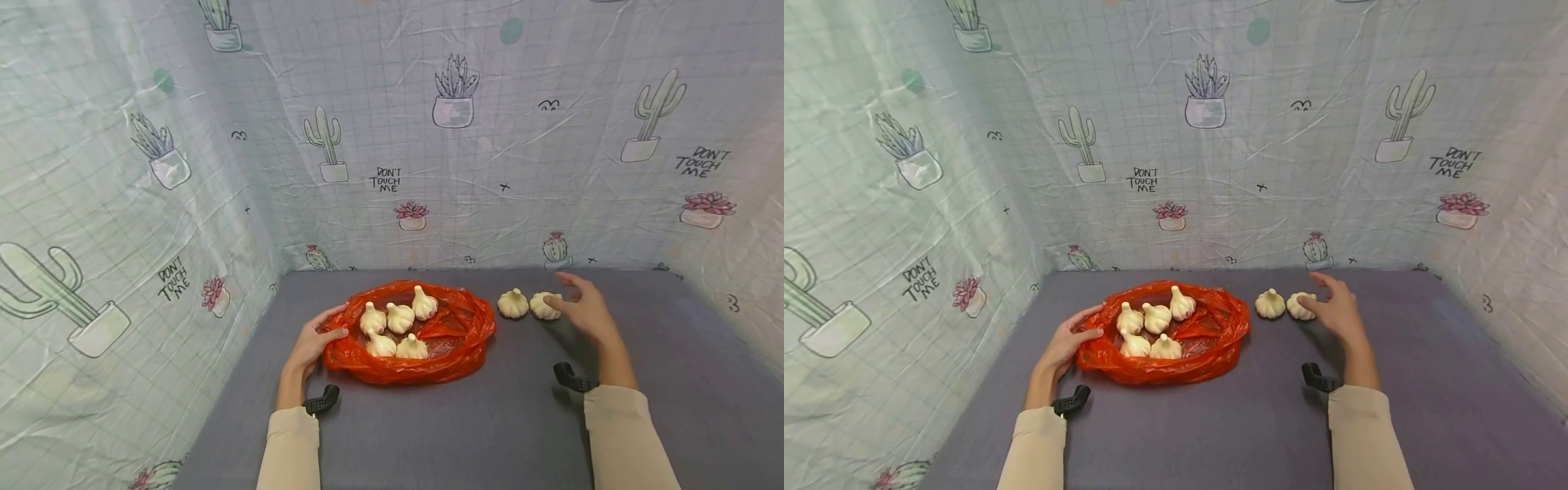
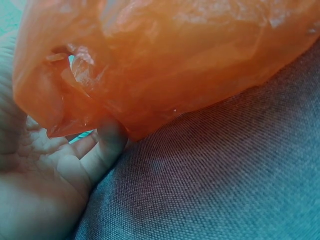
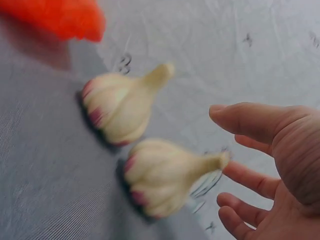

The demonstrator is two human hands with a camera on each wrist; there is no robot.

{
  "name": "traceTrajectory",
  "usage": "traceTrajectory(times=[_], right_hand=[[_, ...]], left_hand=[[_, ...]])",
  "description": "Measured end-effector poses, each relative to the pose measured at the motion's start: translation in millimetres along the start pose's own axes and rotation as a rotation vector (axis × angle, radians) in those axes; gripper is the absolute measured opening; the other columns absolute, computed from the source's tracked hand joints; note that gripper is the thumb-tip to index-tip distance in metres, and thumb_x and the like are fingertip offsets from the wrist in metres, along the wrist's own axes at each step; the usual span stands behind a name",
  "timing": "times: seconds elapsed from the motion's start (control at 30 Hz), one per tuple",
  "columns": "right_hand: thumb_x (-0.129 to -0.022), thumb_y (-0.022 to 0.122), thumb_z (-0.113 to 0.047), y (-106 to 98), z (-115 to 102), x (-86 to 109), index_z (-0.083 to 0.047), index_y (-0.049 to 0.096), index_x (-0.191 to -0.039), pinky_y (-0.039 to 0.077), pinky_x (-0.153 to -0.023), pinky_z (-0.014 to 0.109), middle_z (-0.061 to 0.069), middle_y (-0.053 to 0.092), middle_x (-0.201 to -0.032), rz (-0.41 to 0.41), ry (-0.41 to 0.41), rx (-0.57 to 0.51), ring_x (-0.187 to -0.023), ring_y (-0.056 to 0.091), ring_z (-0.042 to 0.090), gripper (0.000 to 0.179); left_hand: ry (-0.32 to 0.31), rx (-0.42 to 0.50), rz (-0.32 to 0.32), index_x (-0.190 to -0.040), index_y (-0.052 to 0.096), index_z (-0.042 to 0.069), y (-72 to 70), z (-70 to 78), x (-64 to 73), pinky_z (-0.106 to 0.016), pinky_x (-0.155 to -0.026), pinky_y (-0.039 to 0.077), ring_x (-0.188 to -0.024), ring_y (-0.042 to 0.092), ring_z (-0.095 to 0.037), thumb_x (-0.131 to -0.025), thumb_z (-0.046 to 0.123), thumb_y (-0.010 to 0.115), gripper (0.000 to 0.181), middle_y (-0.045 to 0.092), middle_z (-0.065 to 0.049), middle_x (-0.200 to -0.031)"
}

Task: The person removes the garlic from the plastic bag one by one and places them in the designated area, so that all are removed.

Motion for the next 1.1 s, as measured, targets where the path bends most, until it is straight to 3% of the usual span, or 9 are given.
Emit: traceTrajectory(times=[0.2,0.37,0.7,1.1], right_hand=[[-0.100,0.065,-0.043,-5.2,-35.7,5.4,-0.009,0.035,-0.159,0.039,-0.102,0.073,0.032,0.038,-0.156,0.028,-0.088,-0.008,-0.138,0.036,0.059,0.075],[-0.101,0.065,-0.035,5.2,-67.0,9.3,-0.009,0.040,-0.157,0.039,-0.105,0.069,0.029,0.045,-0.152,0.029,-0.172,-0.056,-0.134,0.044,0.053,0.066],[-0.099,0.069,-0.026,57.0,-116.6,11.9,-0.009,0.050,-0.150,0.049,-0.101,0.059,0.022,0.058,-0.138,-0.080,-0.310,-0.092,-0.120,0.060,0.040,0.056],[-0.095,0.074,-0.023,120.2,-148.4,18.4,-0.007,0.059,-0.141,0.054,-0.092,0.055,0.020,0.062,-0.134,-0.211,-0.413,-0.084,-0.112,0.063,0.038,0.051]], left_hand=[[0.001,0.002,0.000,-0.144,0.060,0.021,0.6,0.9,0.2,-0.038,-0.099,0.055,-0.128,0.058,-0.024,-0.089,0.008,0.076,0.059,0.054,-0.007,-0.151],[0.005,0.008,-0.005,-0.144,0.060,0.020,1.5,1.9,-0.6,-0.038,-0.098,0.056,-0.127,0.059,-0.024,-0.089,0.008,0.076,0.059,0.055,-0.008,-0.150],[0.006,0.000,-0.016,-0.145,0.059,0.021,3.1,1.9,1.6,-0.041,-0.101,0.055,-0.130,0.056,-0.026,-0.089,0.009,0.076,0.059,0.054,-0.007,-0.151],[0.001,0.008,-0.017,-0.145,0.059,0.022,2.6,1.8,0.4,-0.041,-0.100,0.056,-0.128,0.058,-0.025,-0.089,0.011,0.077,0.060,0.054,-0.008,-0.152]])
Point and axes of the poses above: each hand's wrist, its own x-axis away from the middle knuckle, its own y-axis out of the palm, z = x × y, the point moved 10 cm from there along -x, towards the middle knuckle
